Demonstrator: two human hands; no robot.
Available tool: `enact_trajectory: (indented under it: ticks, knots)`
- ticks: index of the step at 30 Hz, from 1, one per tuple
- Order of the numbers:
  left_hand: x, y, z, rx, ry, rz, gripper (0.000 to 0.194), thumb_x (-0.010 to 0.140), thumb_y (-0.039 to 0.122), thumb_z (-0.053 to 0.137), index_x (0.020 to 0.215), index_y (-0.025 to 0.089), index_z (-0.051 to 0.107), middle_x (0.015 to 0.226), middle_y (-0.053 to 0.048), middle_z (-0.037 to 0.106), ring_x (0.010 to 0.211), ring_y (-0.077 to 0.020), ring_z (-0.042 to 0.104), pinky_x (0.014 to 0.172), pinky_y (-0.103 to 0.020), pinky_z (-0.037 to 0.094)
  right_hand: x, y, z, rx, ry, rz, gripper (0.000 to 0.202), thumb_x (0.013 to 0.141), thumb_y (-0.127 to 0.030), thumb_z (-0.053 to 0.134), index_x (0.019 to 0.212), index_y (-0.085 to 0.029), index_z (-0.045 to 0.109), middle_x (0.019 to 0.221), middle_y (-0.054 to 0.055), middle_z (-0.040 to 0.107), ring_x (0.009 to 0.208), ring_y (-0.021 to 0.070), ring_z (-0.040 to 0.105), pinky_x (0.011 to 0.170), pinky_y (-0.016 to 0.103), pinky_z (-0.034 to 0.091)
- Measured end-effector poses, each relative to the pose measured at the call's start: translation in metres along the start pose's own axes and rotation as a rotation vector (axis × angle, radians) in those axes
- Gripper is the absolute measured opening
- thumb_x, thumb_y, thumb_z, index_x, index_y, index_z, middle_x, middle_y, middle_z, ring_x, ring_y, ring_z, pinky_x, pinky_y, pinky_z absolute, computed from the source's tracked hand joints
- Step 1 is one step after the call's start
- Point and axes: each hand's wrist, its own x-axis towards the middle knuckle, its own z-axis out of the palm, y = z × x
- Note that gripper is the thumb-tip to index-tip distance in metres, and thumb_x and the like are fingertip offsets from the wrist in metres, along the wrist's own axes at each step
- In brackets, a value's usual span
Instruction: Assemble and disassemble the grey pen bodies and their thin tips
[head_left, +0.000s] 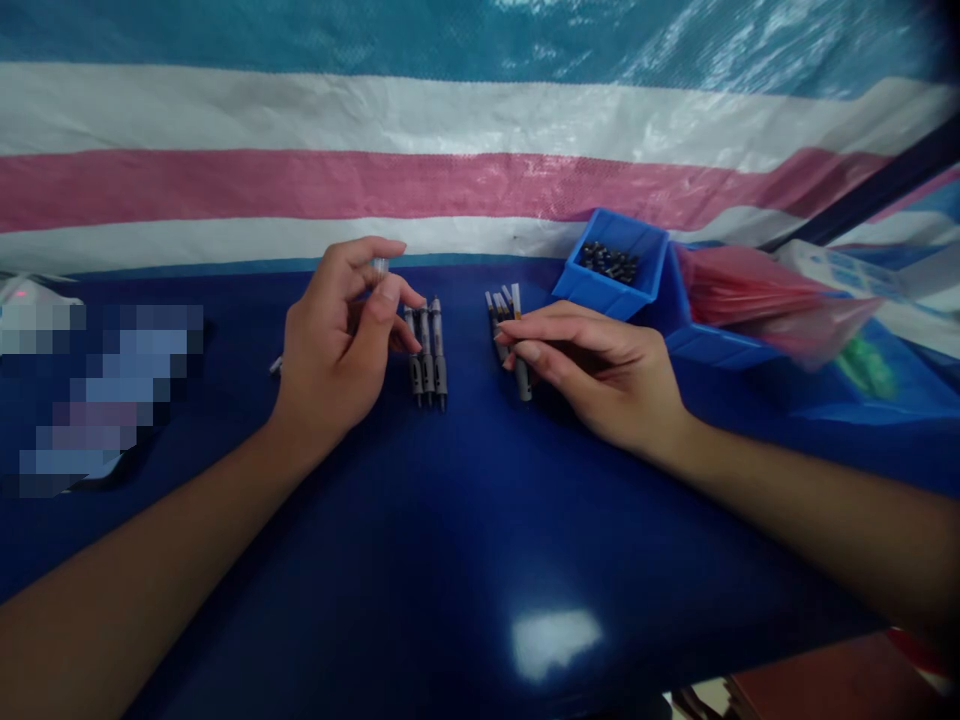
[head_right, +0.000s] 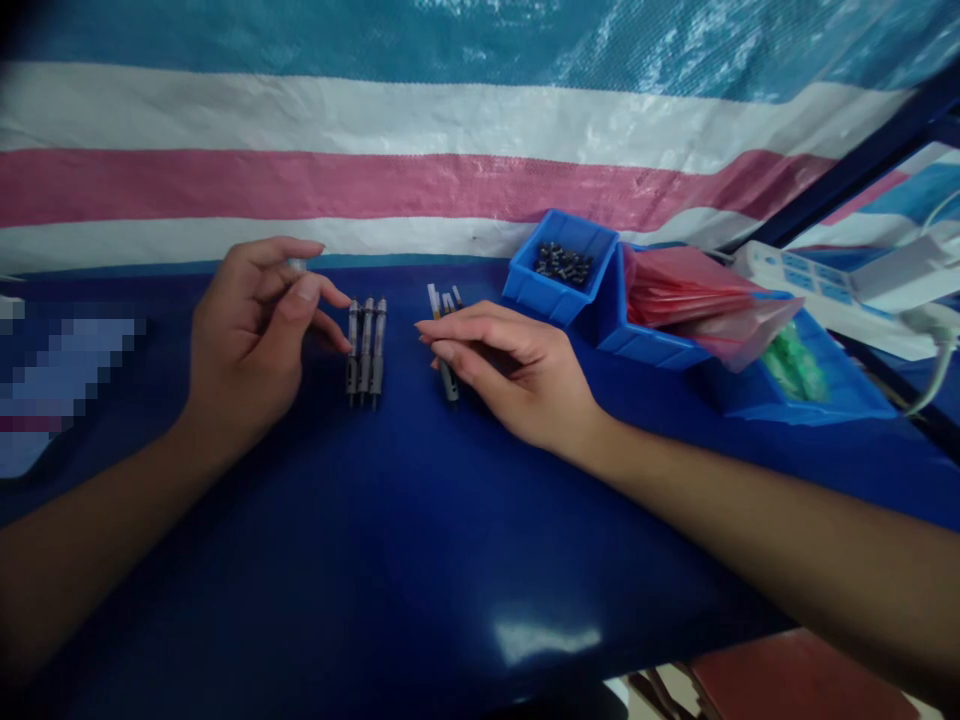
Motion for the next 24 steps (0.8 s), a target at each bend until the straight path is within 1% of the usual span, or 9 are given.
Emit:
enact_trajectory:
  ticks: [5,6,8,10,12,16,20,22,24]
  knots:
    - [-0.001,0.004,-0.001,0.050,-0.001,0.035,0.024,0.121,0.054,0.060,0.139,0.041,0.069,0.106,0.002,0.084,0.078,-0.0234,0.079,0.081,-0.050,0.067,0.004,0.000,0.000,-0.082,-0.080,-0.072,0.049,0.103,-0.030,0.091,0.150,-0.037,0.081,0.122,0.009,0.076,0.091,0.0232,0.073,0.072,0.039,0.064]
    - [-0.001,0.006,-0.001,0.062,0.003,0.047,0.023,0.121,0.053,0.061,0.138,0.041,0.070,0.106,0.002,0.083,0.080,-0.0235,0.079,0.083,-0.050,0.066,0.004,0.001,-0.001,-0.114,-0.097,-0.084,0.052,0.102,-0.032,0.092,0.152,-0.037,0.079,0.122,0.009,0.076,0.091,0.0241,0.073,0.071,0.039,0.064]
    - [-0.001,0.008,-0.001,0.096,0.007,0.071,0.021,0.121,0.051,0.062,0.137,0.041,0.071,0.106,0.003,0.083,0.082,-0.0233,0.078,0.086,-0.050,0.066,0.006,0.002,-0.001,-0.190,-0.131,-0.123,0.056,0.101,-0.036,0.093,0.155,-0.037,0.077,0.125,0.010,0.077,0.097,0.0270,0.074,0.079,0.043,0.066]
    - [-0.001,0.007,-0.002,0.146,0.018,0.086,0.021,0.120,0.049,0.063,0.137,0.042,0.072,0.107,0.003,0.084,0.085,-0.0234,0.078,0.086,-0.050,0.065,0.007,0.004,-0.002,-0.271,-0.150,-0.203,0.052,0.103,-0.038,0.091,0.153,-0.035,0.078,0.129,0.011,0.079,0.108,0.0302,0.076,0.093,0.048,0.068]
    - [0.000,0.003,-0.003,0.184,0.028,0.088,0.020,0.120,0.048,0.062,0.137,0.042,0.072,0.113,0.002,0.084,0.088,-0.0235,0.079,0.087,-0.049,0.065,0.007,0.006,-0.004,-0.343,-0.162,-0.279,0.038,0.107,-0.035,0.087,0.144,-0.032,0.082,0.128,0.011,0.081,0.116,0.0322,0.077,0.103,0.053,0.065]
    - [0.004,-0.011,-0.003,0.229,0.022,0.110,0.021,0.121,0.040,0.058,0.135,0.038,0.074,0.135,-0.003,0.078,0.100,-0.0253,0.083,0.095,-0.051,0.068,0.008,0.008,-0.004,-0.395,-0.167,-0.300,0.020,0.109,-0.031,0.081,0.129,-0.030,0.084,0.118,0.010,0.083,0.116,0.0326,0.076,0.107,0.056,0.061]
    - [0.007,-0.013,-0.003,0.228,-0.010,0.147,0.032,0.118,0.024,0.049,0.134,0.033,0.075,0.153,-0.007,0.068,0.125,-0.0261,0.080,0.106,-0.048,0.071,0.009,0.003,-0.004,-0.418,-0.193,-0.363,0.019,0.109,-0.036,0.083,0.123,-0.023,0.083,0.104,0.010,0.080,0.101,0.0293,0.075,0.098,0.052,0.060]
    - [0.006,-0.009,-0.004,0.290,-0.040,0.157,0.041,0.111,0.012,0.047,0.137,0.030,0.075,0.159,-0.007,0.066,0.141,-0.0260,0.073,0.119,-0.047,0.067,0.009,0.000,-0.004,-0.451,-0.223,-0.401,0.021,0.109,-0.038,0.083,0.120,-0.020,0.082,0.095,0.007,0.077,0.090,0.0261,0.071,0.090,0.048,0.058]
    - [0.006,-0.006,-0.006,0.373,-0.073,0.154,0.051,0.104,0.004,0.047,0.139,0.029,0.075,0.162,-0.007,0.065,0.149,-0.0269,0.068,0.126,-0.048,0.063,0.008,-0.002,-0.005,-0.478,-0.219,-0.404,0.020,0.111,-0.036,0.081,0.120,-0.018,0.080,0.087,0.004,0.075,0.081,0.0229,0.067,0.083,0.043,0.056]
